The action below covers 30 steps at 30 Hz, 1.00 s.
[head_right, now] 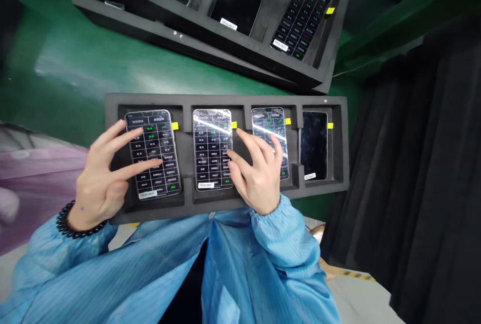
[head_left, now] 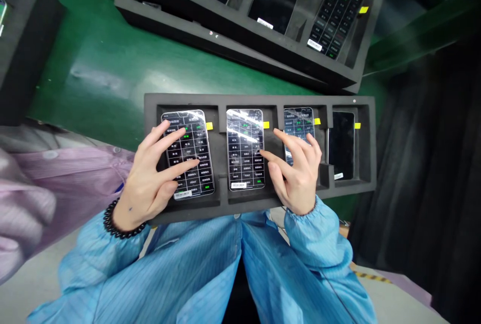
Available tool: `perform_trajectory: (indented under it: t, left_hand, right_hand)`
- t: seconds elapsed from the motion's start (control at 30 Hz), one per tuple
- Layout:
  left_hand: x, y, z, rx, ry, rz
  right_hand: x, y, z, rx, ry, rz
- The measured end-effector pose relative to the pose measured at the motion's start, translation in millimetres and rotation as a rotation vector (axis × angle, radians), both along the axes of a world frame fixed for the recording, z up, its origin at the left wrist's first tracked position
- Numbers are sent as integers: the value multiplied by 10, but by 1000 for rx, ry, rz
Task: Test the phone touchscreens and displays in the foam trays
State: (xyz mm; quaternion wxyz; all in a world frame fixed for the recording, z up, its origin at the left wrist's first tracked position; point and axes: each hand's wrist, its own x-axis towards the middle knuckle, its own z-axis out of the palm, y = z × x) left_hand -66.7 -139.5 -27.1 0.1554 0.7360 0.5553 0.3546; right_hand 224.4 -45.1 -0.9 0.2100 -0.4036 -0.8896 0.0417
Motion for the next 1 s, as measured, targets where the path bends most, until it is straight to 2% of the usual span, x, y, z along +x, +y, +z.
perform_trajectory:
  t: [0.4, 0.5, 0.57, 0.63, 0.7, 0.77, 0.83, 0.9, 1.0]
  left_hand:
    - [-21, 28, -2, -61, 187, -34]
    - [6, 39, 12, -83, 216, -28]
    - [28, -3, 37, -55, 156, 76]
    - [44, -109, 60, -40, 59, 284]
    - [48, -269, 68, -97, -45, 513]
    - [42, -444, 51, -237, -128, 665]
    - [31, -581, 11, -476, -239, 736]
    - [25, -646, -32, -669, -380, 753]
    - [25, -622, -28, -752, -600, 734]
  right_hand:
    - [-14, 17, -7, -93, -80, -3]
    - [34, 14, 36, -67, 8, -7]
    - [169, 25, 86, -31, 99, -94]
    - [415, 48, 123, -3, 163, -283]
    - [746, 72, 114, 25, 184, -498]
    - [1082, 83, 54, 109, 143, -578]
    - [1330, 78, -25, -19, 128, -721]
    - [1442, 64, -79, -167, 109, -779]
    - [1424, 36, -66, -262, 79, -803]
